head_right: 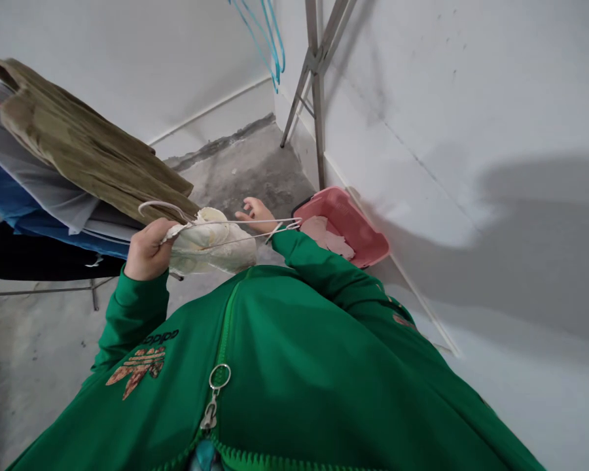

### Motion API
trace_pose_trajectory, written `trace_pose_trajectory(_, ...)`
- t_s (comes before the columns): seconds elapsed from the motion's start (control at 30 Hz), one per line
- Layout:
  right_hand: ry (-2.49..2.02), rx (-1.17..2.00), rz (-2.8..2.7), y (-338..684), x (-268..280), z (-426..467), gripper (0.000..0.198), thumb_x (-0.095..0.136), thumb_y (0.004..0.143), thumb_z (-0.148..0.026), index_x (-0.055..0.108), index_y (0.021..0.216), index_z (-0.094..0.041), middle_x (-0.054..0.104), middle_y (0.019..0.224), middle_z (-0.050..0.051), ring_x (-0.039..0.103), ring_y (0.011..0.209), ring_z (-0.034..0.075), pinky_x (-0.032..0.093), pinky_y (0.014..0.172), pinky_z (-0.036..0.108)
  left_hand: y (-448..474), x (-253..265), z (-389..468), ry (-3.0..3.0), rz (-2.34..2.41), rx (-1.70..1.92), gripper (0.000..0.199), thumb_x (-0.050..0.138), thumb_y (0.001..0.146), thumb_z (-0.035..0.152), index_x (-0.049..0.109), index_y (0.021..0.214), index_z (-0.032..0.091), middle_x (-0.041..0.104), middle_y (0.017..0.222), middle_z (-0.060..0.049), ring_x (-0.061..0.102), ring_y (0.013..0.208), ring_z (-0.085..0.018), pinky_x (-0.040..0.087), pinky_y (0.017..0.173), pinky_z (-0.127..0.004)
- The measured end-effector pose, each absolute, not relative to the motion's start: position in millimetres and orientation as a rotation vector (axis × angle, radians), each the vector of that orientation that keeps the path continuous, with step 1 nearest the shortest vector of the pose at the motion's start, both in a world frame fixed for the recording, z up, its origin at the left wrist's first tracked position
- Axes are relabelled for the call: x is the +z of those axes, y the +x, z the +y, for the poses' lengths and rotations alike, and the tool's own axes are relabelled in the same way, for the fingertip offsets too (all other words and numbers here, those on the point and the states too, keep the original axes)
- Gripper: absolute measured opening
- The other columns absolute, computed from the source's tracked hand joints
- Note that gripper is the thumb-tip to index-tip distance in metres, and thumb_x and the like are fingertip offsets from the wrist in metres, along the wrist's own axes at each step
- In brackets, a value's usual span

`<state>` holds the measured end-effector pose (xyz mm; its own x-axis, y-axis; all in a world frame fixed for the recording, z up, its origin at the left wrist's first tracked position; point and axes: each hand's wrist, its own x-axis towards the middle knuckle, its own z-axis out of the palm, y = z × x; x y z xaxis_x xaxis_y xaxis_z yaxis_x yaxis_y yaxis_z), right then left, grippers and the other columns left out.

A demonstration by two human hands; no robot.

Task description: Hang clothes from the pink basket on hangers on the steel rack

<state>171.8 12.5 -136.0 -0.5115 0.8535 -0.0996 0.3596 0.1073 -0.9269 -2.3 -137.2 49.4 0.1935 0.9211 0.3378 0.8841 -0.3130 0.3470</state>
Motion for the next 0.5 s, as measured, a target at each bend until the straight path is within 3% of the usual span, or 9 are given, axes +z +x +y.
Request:
trace_pose_trajectory(0.1,-1.122,1.321,-2.148,147.0,-125.5,14.1,0.078,0.066,0.074,-0.046,0.040,0.141,-0.013,0.051,0.136,0.016,0.059,0.102,0.021,0.046,0.094,0.034,7.4,50.1,-140.3,2.434,1.701,0.789,0.019,0.044,0.089,0.013,0.063,0.092,0.015,0.062,0.079,-0.004,0.060,0.075,-0.013,0.047,0.069,-0.022)
trace_pose_trajectory(0.2,-1.126,1.380,-2.346,141.3,-123.4,18.0,0.051,0.064,0.076,-0.040,0.061,0.122,-0.018,0.064,0.123,0.011,0.059,0.108,0.025,0.045,0.092,0.033,10.2,47.4,-143.7,2.451,1.699,0.777,0.019,0.044,0.089,0.012,0.063,0.092,0.016,0.062,0.078,-0.004,0.060,0.074,-0.013,0.047,0.069,-0.021)
trace_pose_trajectory(0.3,-1.165,1.437,-2.322,157.5,-132.1,24.9,0.026,0.058,0.077,-0.029,0.072,0.094,-0.015,0.071,0.101,0.009,0.063,0.096,0.022,0.046,0.081,0.027,0.7,38.4,-148.3,2.414,1.879,0.847,0.018,0.046,0.089,0.013,0.063,0.091,0.016,0.062,0.078,-0.004,0.059,0.075,-0.013,0.047,0.070,-0.022)
trace_pose_trajectory(0.5,-1.206,1.567,-2.054,202.7,-153.8,35.2,0.027,0.051,0.065,-0.016,0.070,0.083,-0.009,0.065,0.067,0.002,0.057,0.062,0.012,0.044,0.057,0.020,-26.8,6.5,-156.4,2.321,2.097,0.850,0.019,0.046,0.088,0.016,0.065,0.091,0.016,0.060,0.078,-0.004,0.058,0.073,-0.015,0.046,0.069,-0.023)
